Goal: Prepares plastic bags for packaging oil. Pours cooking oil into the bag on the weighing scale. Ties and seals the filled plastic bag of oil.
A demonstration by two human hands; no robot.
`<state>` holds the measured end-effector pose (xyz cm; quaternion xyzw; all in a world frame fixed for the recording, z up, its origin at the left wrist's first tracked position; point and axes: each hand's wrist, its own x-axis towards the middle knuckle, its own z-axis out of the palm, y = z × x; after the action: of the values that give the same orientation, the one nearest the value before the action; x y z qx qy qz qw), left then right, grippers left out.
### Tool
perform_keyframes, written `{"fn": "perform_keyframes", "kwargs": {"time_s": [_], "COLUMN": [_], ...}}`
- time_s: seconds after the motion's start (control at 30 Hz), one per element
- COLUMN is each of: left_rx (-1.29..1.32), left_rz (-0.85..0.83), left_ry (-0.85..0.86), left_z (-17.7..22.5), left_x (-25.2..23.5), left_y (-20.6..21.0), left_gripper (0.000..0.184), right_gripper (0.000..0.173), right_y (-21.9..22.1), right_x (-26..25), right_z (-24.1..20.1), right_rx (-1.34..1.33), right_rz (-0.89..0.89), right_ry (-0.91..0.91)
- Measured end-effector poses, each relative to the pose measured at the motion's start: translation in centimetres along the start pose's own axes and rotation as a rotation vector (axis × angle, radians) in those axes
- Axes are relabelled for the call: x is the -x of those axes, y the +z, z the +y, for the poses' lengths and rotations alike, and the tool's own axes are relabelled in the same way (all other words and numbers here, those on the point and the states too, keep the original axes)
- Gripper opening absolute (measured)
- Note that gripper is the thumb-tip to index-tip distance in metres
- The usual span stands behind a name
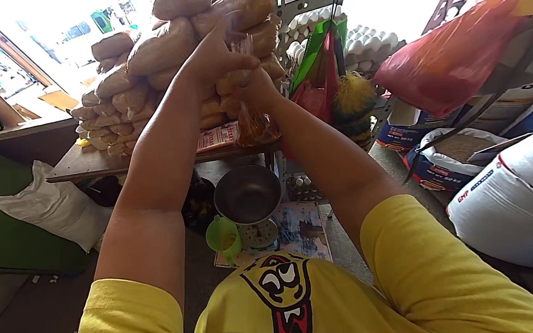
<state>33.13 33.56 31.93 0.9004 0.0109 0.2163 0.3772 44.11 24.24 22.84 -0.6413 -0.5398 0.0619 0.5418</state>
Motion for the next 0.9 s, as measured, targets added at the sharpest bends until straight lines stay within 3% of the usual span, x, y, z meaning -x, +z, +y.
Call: {"fn": "perform_keyframes", "kwargs": {"time_s": [0.07,0.17,0.3,0.47,0.6,0.73,0.9], "left_rx": [0.019,-0.022,0.071,0.225,0.438,0.528,0.358], "left_rz": [-0.029,0.006,0.068,0.182,0.233,0.27,0.337], "left_ry": [0.022,0.046,0.116,0.059,0.016,-0.12,-0.033], "left_z": [-0.2,0.1,0.6,1.6,1.4,2.1,2.5], "left_x": [-0.5,-1.1,-1.5,-2.0,-2.9,-3.3,-3.5], "left_y": [0.6,1.4,2.0,2.7,2.9,2.8,3.3], "left_gripper": [0.094,0.052,0.031,0.031,0.013,0.046,0.047], "right_gripper": [0.045,0.047,0.029,0.021,0.013,0.022,0.03], "right_y": [0.1,-0.1,-0.2,-0.8,-1.0,-1.8,-2.9], "right_x": [-0.1,0.0,-0.2,-0.1,-0.3,0.0,0.2], "right_z": [-0.1,-0.4,-0.1,-0.6,-0.5,-0.5,-1.2], "right_rx": [0.007,-0.006,-0.067,-0.16,-0.261,-0.341,-0.816], "right_rz": [-0.009,-0.036,-0.059,-0.11,-0.172,-0.233,-0.34], "right_ry": [0.002,0.016,-0.005,-0.026,-0.091,-0.051,0.004]}}
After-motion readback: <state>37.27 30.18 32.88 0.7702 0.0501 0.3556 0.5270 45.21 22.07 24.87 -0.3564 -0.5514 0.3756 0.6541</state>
